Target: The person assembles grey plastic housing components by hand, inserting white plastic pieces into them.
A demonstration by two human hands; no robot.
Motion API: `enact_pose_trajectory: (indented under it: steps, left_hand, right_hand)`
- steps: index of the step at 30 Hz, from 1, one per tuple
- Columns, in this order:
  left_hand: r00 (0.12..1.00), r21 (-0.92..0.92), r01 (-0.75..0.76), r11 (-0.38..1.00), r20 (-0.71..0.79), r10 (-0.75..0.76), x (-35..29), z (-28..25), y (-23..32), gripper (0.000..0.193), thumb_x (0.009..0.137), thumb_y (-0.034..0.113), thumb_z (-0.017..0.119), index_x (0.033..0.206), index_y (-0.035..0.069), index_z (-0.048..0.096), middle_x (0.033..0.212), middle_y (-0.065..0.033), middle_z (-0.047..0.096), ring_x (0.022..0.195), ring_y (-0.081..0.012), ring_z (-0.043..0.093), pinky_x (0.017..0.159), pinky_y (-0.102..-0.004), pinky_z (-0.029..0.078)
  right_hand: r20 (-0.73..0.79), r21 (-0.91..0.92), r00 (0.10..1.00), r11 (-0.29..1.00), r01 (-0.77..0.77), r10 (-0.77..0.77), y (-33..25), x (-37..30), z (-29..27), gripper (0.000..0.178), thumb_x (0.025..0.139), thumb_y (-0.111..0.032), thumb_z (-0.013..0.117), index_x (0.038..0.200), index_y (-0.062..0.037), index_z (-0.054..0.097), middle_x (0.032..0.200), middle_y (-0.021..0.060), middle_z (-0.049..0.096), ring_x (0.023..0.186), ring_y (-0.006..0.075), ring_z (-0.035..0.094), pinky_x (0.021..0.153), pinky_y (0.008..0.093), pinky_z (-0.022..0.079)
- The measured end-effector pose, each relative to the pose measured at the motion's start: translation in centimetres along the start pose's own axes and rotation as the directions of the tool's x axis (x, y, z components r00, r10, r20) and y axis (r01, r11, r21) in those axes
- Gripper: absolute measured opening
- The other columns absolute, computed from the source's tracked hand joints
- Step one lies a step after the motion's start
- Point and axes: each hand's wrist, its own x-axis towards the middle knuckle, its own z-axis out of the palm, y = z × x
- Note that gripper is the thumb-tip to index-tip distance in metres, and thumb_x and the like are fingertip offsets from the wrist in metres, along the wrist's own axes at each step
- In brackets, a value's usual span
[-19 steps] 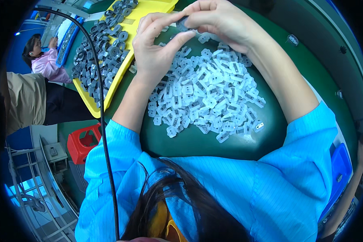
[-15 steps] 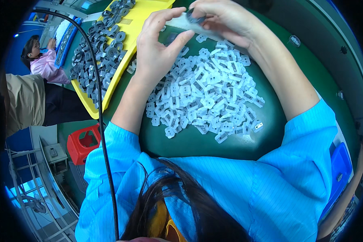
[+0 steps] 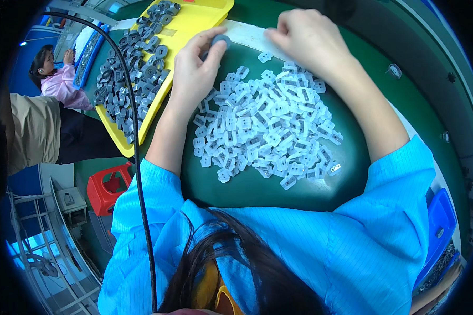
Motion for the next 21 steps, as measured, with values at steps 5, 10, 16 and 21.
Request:
enact_pose_trajectory:
  steps: [5,10,16,21]
  left_hand:
    - [0.952,-0.785,0.292,0.546,0.181,-0.249,0.4,-0.8,1.1,0.033,0.096,0.011,0.054,0.127,0.0,0.05,0.091,-0.0044,0.058,0.073,-0.0092,0.054,0.061,-0.0197,0.045]
    - [0.938,-0.77,0.347,0.535,0.276,-0.212,0.4,-0.8,1.6,0.034,0.096,0.014,0.056,0.125,-0.001,0.05,0.093,-0.0048,0.055,0.074,-0.0098,0.05,0.059,-0.0178,0.041]
    - [0.879,-0.859,0.475,0.193,0.452,-0.15,0.4,-0.9,1.2,0.031,0.101,0.023,0.045,0.121,-0.001,0.05,0.1,-0.0097,0.056,0.073,-0.0121,0.048,0.058,-0.0198,0.041]
    - [0.901,-0.891,0.429,0.15,0.41,-0.145,-0.2,0.0,1.5,0.031,0.103,0.023,0.039,0.114,-0.003,0.051,0.101,-0.0097,0.057,0.08,-0.0146,0.052,0.067,-0.0257,0.046]
  right_hand:
    - [0.096,-0.014,0.99,0.994,0.108,-0.106,-2.0,-1.1,1.1,0.023,0.076,-0.023,0.072,0.075,-0.0002,0.067,0.077,0.0178,0.066,0.074,0.0331,0.066,0.069,0.041,0.052]
    - [0.331,0.524,0.937,0.847,-0.087,-0.109,-0.1,0.1,0.6,0.02,0.077,-0.019,0.073,0.08,0.0002,0.068,0.073,0.0072,0.067,0.069,0.016,0.065,0.065,0.0324,0.051]
    - [0.153,0.871,0.983,0.485,-0.085,-0.104,-1.6,-0.2,0.7,0.017,0.085,-0.022,0.07,0.092,-0.0064,0.069,0.082,-0.0034,0.063,0.07,0.0039,0.047,0.066,0.0202,0.037]
    - [-0.045,0.634,0.998,0.77,0.068,-0.05,-2.1,-0.1,1.7,0.018,0.084,-0.018,0.071,0.093,-0.0022,0.07,0.085,-0.0002,0.066,0.077,0.0062,0.056,0.073,0.0221,0.044]
